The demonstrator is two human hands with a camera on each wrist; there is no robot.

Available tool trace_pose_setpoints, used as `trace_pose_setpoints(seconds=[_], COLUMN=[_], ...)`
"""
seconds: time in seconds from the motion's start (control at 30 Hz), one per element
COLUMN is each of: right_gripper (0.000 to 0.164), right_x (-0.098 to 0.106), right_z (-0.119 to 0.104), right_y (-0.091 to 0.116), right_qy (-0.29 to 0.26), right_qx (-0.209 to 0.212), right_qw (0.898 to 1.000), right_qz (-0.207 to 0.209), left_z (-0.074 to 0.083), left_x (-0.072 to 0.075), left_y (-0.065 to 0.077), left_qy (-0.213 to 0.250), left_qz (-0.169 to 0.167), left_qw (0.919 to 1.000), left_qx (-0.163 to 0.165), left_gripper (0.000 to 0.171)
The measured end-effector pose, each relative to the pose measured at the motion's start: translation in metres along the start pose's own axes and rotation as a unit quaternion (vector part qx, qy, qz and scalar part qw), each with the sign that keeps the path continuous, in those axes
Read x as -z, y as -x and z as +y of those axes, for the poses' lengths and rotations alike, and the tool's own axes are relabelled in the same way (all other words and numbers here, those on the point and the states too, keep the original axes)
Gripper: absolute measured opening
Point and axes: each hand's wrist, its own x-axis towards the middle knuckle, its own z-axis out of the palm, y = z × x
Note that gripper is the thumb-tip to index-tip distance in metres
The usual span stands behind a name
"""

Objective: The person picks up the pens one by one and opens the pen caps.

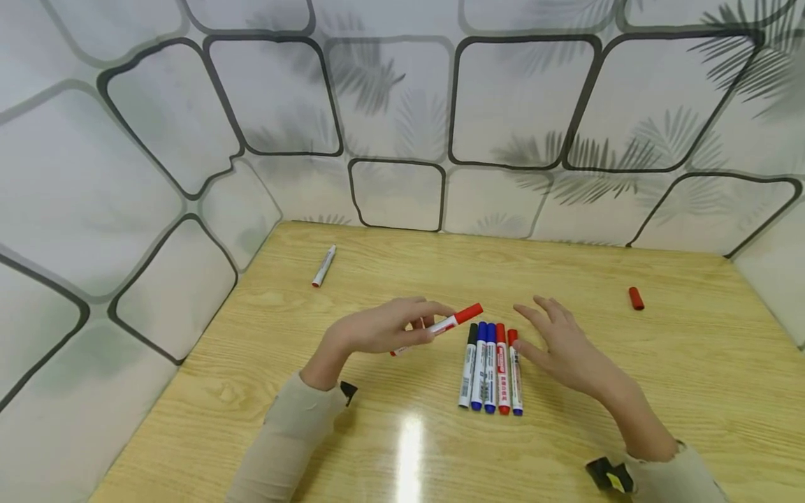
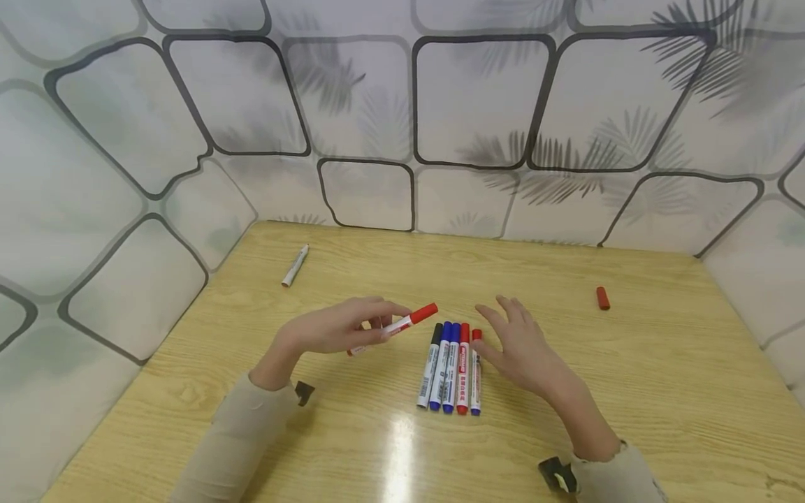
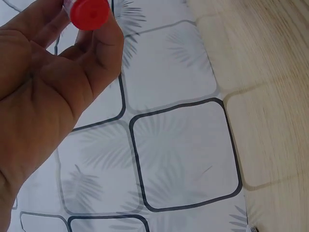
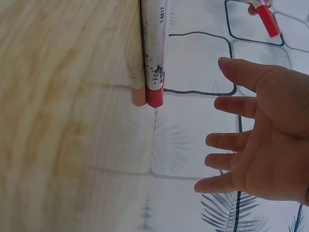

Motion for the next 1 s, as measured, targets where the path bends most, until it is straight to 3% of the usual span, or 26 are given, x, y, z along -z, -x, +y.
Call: trace_pose_setpoints(seconds=[0.23,0.37,0.47,0.57,0.67,0.83,0.93,1.0], right_gripper=[0.068,0.071,0.073,0.072,0.066,0.054,0.043,0.031], right_x=[0.003,0.004,0.004,0.005,0.005,0.003,0.002,0.001], right_z=[-0.010,-0.020,-0.028,-0.036,-0.044,-0.051,-0.053,-0.055], right_y=[0.005,0.006,0.008,0.009,0.010,0.012,0.011,0.010], right_qy=[-0.058,-0.076,-0.076,-0.071,-0.065,-0.064,-0.073,-0.083], right_qx=[0.027,0.045,0.057,0.080,0.094,0.085,0.089,0.095], right_qw=[0.998,0.996,0.995,0.994,0.993,0.994,0.993,0.991], right_qz=[-0.027,-0.017,0.001,0.021,0.034,0.036,0.035,0.034], left_z=[0.001,0.005,0.012,0.023,0.034,0.050,0.056,0.058], left_x=[0.001,0.000,-0.002,-0.004,-0.007,-0.013,-0.015,-0.016], left_y=[-0.002,-0.002,-0.002,-0.003,-0.006,-0.009,-0.010,-0.010], left_qy=[0.005,-0.008,-0.041,-0.111,-0.214,-0.374,-0.426,-0.443], left_qz=[0.015,0.027,0.043,0.070,0.096,0.112,0.124,0.137], left_qw=[0.9999,0.9996,0.9982,0.9914,0.9721,0.9204,0.8947,0.8833], left_qx=[-0.007,-0.003,0.002,-0.001,-0.009,-0.026,-0.048,-0.066], left_gripper=[0.037,0.035,0.034,0.032,0.034,0.042,0.042,0.039])
